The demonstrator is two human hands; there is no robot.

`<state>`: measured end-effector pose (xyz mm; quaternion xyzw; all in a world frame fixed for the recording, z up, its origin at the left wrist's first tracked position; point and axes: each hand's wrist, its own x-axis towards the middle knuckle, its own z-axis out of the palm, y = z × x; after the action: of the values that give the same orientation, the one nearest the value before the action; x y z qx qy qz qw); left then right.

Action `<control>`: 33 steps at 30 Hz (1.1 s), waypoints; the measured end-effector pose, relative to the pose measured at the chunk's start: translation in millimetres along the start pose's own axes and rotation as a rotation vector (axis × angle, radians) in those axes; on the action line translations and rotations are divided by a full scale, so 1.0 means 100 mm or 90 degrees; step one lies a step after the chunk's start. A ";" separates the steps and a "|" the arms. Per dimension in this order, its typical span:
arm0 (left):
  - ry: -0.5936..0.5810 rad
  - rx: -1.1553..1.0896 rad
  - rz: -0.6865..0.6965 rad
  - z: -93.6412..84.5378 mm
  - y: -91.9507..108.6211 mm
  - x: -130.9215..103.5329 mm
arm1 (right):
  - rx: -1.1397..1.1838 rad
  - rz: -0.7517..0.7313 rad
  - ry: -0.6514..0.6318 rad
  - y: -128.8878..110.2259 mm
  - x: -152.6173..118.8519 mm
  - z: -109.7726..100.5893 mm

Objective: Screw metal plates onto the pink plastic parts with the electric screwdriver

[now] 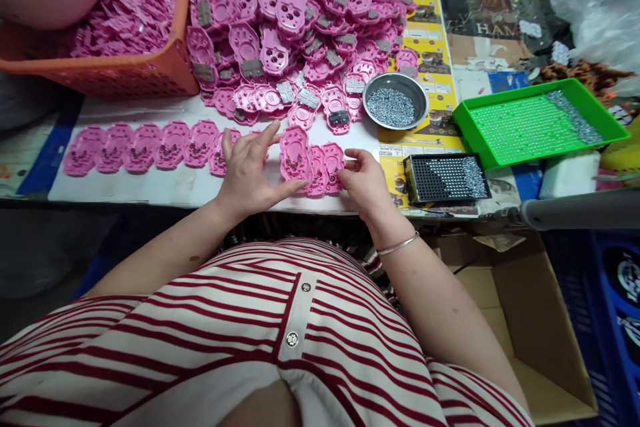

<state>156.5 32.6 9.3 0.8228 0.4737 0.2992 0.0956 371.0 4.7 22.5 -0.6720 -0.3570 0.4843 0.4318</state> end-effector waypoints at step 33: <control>-0.132 0.128 0.115 -0.31 -0.24 -0.28 | -0.717 -0.365 0.083 0.00 -0.03 0.11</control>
<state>110.3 17.7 12.3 0.8937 0.4131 0.1714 0.0341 359.5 4.4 22.0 -0.7021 -0.6956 0.0451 0.1453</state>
